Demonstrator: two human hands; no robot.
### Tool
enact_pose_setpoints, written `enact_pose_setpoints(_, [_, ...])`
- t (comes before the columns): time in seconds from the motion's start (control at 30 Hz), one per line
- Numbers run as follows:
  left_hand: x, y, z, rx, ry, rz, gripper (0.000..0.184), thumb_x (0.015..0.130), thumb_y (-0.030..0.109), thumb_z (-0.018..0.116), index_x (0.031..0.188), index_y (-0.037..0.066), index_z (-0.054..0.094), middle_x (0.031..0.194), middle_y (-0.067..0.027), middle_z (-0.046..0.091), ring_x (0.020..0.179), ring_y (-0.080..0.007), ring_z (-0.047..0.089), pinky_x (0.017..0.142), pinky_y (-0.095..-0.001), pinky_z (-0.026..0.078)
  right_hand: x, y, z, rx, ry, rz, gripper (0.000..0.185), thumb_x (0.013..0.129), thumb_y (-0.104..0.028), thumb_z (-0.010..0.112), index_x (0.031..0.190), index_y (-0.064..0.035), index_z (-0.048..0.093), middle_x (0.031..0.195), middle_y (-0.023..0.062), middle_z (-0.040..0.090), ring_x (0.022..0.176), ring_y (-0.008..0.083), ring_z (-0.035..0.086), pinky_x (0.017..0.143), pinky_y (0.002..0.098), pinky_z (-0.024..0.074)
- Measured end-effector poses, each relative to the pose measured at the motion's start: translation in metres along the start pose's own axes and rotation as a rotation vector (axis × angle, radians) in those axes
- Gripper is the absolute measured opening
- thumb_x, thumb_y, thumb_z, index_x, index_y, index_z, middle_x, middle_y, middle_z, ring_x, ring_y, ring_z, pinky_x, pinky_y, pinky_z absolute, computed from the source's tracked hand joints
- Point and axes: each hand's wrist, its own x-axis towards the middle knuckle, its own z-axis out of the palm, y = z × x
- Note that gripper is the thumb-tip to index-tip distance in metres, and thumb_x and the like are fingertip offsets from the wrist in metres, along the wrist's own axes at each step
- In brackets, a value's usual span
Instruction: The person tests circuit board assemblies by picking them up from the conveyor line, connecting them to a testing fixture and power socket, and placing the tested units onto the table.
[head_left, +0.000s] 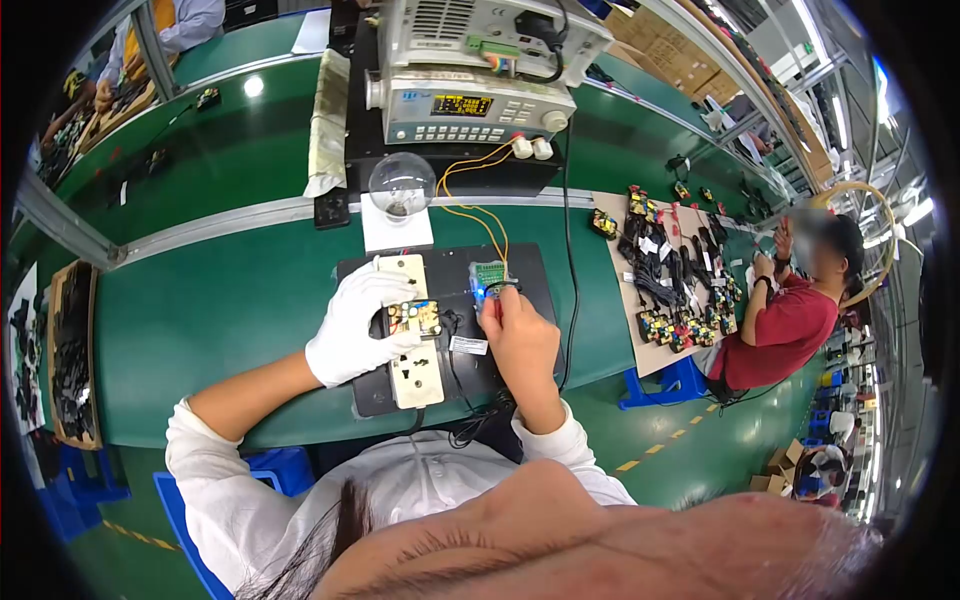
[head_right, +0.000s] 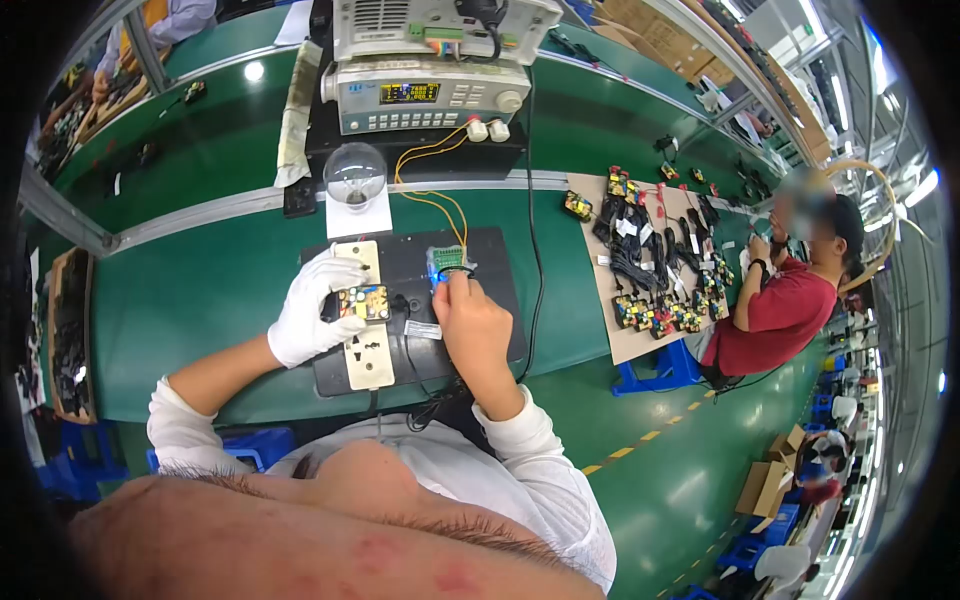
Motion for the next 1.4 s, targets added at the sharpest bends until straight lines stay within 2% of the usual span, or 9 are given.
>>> enact_pose_setpoints(0.1, [-0.003, -0.006, 0.001, 0.046, -0.005, 0.032, 0.049, 0.08, 0.043, 0.073, 0.108, 0.006, 0.058, 0.107, -0.0131, 0.065, 0.105, -0.0351, 0.061, 0.101, -0.0493, 0.041, -0.004, -0.004, 0.001, 0.04, 0.021, 0.123, 0.022, 0.085, -0.018, 0.069, 0.079, -0.0094, 0.05, 0.065, 0.0057, 0.059, 0.051, 0.0272, 0.059, 0.046, 0.0367, 0.0469])
enact_pose_setpoints(0.3, [0.0, -0.004, 0.001, 0.017, -0.012, 0.044, 0.048, 0.081, 0.042, 0.072, 0.108, 0.006, 0.058, 0.107, -0.013, 0.065, 0.106, -0.0342, 0.061, 0.103, -0.0494, 0.04, -0.005, -0.004, 0.005, 0.04, 0.038, 0.127, 0.022, 0.085, -0.018, 0.069, 0.08, -0.0097, 0.049, 0.065, 0.0048, 0.059, 0.05, 0.0259, 0.058, 0.045, 0.0357, 0.0459])
enact_pose_setpoints(0.37, [-0.002, -0.004, 0.001, -0.029, -0.003, 0.017, 0.047, 0.072, 0.031, 0.081, 0.108, 0.007, 0.062, 0.11, -0.01, 0.065, 0.111, -0.0318, 0.058, 0.105, -0.0446, 0.037, -0.005, -0.003, 0.006, 0.037, 0.031, 0.122, 0.022, 0.085, -0.018, 0.069, 0.08, -0.0097, 0.049, 0.065, 0.0048, 0.059, 0.05, 0.0255, 0.058, 0.045, 0.0355, 0.0458])
enact_pose_setpoints(1.1, [-0.001, -0.005, 0.002, 0.001, 0.029, 0.035, 0.05, 0.071, 0.035, 0.081, 0.106, 0.007, 0.06, 0.105, -0.0107, 0.064, 0.106, -0.0301, 0.06, 0.103, -0.0456, 0.039, -0.006, -0.001, 0.014, 0.041, 0.057, 0.125, 0.021, 0.084, -0.015, 0.069, 0.077, -0.0096, 0.05, 0.062, 0.0043, 0.056, 0.048, 0.0217, 0.055, 0.045, 0.0335, 0.0442])
enact_pose_setpoints(1.2, [0.001, -0.004, -0.001, 0.039, 0.014, 0.037, 0.06, 0.065, 0.04, 0.083, 0.109, 0.005, 0.062, 0.104, -0.0127, 0.064, 0.105, -0.0325, 0.06, 0.102, -0.0442, 0.04, -0.008, 0.002, 0.011, 0.18, 0.04, 0.185, 0.017, 0.083, -0.015, 0.071, 0.079, -0.0076, 0.056, 0.062, 0.0059, 0.057, 0.049, 0.0223, 0.054, 0.048, 0.0332, 0.0449])
enact_pose_setpoints(1.23, [0.002, -0.003, -0.003, 0.035, -0.058, 0.037, 0.07, 0.06, 0.038, 0.087, 0.115, 0.004, 0.058, 0.108, -0.0152, 0.064, 0.108, -0.0348, 0.06, 0.105, -0.0474, 0.037, -0.01, 0.004, 0.009, 0.252, 0.016, 0.231, 0.014, 0.084, -0.015, 0.071, 0.085, -0.0054, 0.06, 0.063, 0.0065, 0.058, 0.05, 0.0181, 0.055, 0.051, 0.0321, 0.0464])
enact_pose_setpoints(1.3, [0.007, 0.005, -0.007, 0.008, -0.115, -0.078, 0.06, 0.063, 0.034, 0.085, 0.11, 0.005, 0.062, 0.108, -0.0169, 0.063, 0.106, -0.0372, 0.057, 0.1, -0.0464, 0.04, -0.013, 0.005, 0.009, 0.368, 0.024, 0.292, 0.014, 0.086, -0.014, 0.07, 0.088, -0.0035, 0.061, 0.063, 0.0073, 0.058, 0.054, 0.0119, 0.055, 0.053, 0.0309, 0.0474])
enact_pose_setpoints(1.37, [0.0, 0.001, -0.003, 0.084, -0.104, -0.063, 0.056, 0.067, 0.035, 0.081, 0.111, 0.006, 0.063, 0.115, -0.0146, 0.061, 0.114, -0.0369, 0.051, 0.1, -0.0455, 0.039, -0.016, 0.009, 0.01, 0.394, 0.036, 0.257, 0.012, 0.089, -0.012, 0.067, 0.09, -0.0017, 0.06, 0.067, 0.0061, 0.059, 0.059, 0.0093, 0.056, 0.055, 0.0289, 0.0479])
enact_pose_setpoints(1.4, [-0.004, 0.003, -0.005, 0.072, -0.072, -0.067, 0.056, 0.068, 0.037, 0.08, 0.111, 0.006, 0.064, 0.115, -0.0134, 0.061, 0.116, -0.0367, 0.05, 0.101, -0.0456, 0.038, -0.017, 0.006, 0.005, 0.576, 0.069, 0.348, 0.01, 0.091, -0.011, 0.064, 0.092, -0.0012, 0.06, 0.068, 0.0056, 0.059, 0.058, 0.0095, 0.055, 0.054, 0.0274, 0.0472])
